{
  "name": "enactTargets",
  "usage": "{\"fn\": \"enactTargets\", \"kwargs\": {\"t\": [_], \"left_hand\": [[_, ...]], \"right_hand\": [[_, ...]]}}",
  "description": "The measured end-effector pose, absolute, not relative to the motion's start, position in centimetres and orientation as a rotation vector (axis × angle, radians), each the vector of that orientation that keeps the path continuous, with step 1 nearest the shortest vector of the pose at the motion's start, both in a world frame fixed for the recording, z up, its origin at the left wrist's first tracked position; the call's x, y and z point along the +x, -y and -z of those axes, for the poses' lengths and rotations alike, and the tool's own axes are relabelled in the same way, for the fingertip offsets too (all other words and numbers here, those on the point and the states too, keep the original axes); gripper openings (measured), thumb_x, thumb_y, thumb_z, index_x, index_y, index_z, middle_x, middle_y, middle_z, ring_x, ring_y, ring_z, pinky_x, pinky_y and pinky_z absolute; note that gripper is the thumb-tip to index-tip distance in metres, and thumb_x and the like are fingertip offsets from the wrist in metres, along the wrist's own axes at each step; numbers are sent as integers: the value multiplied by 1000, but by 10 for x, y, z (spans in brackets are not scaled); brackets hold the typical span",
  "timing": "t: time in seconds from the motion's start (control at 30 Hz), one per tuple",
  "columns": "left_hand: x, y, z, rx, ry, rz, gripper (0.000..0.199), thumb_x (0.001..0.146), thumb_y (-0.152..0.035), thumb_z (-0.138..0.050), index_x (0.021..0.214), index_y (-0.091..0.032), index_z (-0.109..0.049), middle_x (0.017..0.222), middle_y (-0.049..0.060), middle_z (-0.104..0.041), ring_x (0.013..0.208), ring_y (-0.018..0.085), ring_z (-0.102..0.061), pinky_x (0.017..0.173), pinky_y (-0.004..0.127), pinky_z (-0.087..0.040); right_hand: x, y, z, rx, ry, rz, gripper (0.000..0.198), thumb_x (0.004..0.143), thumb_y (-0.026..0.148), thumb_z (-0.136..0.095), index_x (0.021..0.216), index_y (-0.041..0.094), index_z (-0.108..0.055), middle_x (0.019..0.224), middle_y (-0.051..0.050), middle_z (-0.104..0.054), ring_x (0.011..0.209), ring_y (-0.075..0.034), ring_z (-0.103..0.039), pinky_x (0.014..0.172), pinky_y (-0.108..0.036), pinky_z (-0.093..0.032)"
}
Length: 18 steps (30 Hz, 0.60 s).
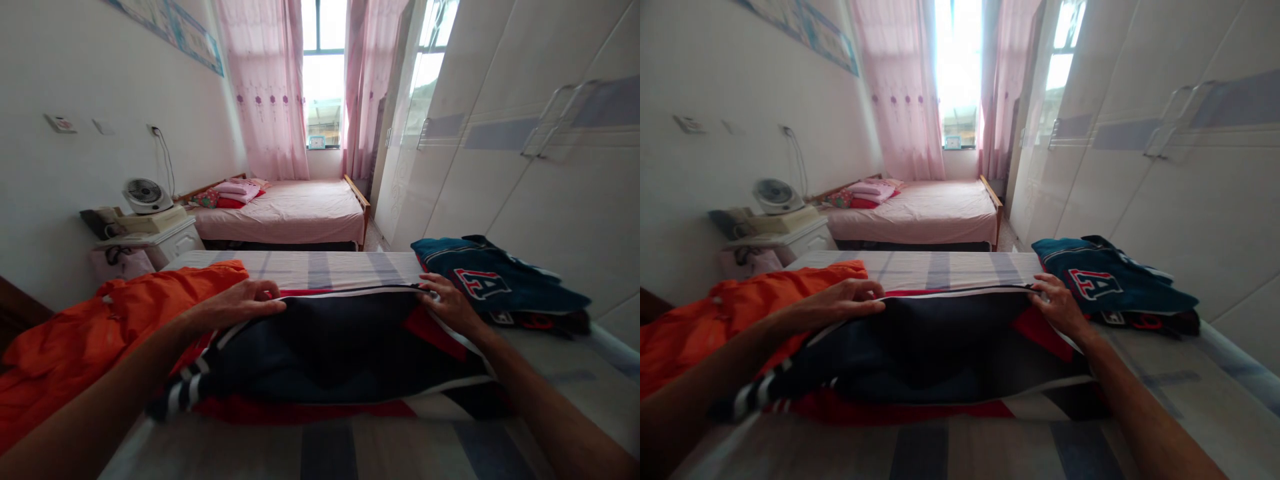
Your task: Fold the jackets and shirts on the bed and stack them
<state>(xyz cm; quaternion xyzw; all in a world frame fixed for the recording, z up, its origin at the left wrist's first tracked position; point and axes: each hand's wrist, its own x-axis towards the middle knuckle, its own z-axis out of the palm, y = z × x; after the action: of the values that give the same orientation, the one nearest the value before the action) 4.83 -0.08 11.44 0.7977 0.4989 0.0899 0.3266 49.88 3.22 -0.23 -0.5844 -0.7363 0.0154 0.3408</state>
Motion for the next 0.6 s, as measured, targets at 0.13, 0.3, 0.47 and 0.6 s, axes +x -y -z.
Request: {"fn": "enactTargets", "kwargs": {"t": [0.13, 0.3, 0.47, 0.6], "left_hand": [[19, -27, -75, 1947, -1416, -200, 53, 79, -65, -41, 76, -15, -57, 69, 0, -54, 66, 15, -51, 61, 26, -39], [7, -16, -56, 1993, -1433, -49, 50, 74, -66, -49, 81, -17, -58, 77, 0, -57, 70, 16, -52, 61, 25, -39], [1, -6, -67, 2067, -1428, 118, 32, 66, -49, -64, 70, -19, -54, 67, -2, -54, 62, 14, -47, 53, 23, -35], [0, -9, -75, 2103, -1313, -96, 27, 74, -45, -58, 82, -20, -56, 86, 0, -58, 79, 16, -54, 68, 24, -42]], "right_hand": [[491, -55, 3, -1643, 1979, -73, 25, 76, 40, -53, 83, 21, -68, 115, -9, -60, 114, -25, -52, 100, -39, -38], [485, -62, 3, -1670, 2036, -103, 25, 77, 40, -50, 76, 21, -67, 108, -9, -64, 107, -24, -56, 96, -38, -41], [485, -65, 3, -1658, 2005, -173, 29, 74, 45, -47, 73, 22, -65, 104, -9, -66, 99, -24, -61, 93, -38, -44], [489, -72, 4, -1695, 1911, -152, 28, 72, 46, -47, 72, 23, -63, 104, -8, -67, 97, -24, -62, 90, -37, -46]]}}
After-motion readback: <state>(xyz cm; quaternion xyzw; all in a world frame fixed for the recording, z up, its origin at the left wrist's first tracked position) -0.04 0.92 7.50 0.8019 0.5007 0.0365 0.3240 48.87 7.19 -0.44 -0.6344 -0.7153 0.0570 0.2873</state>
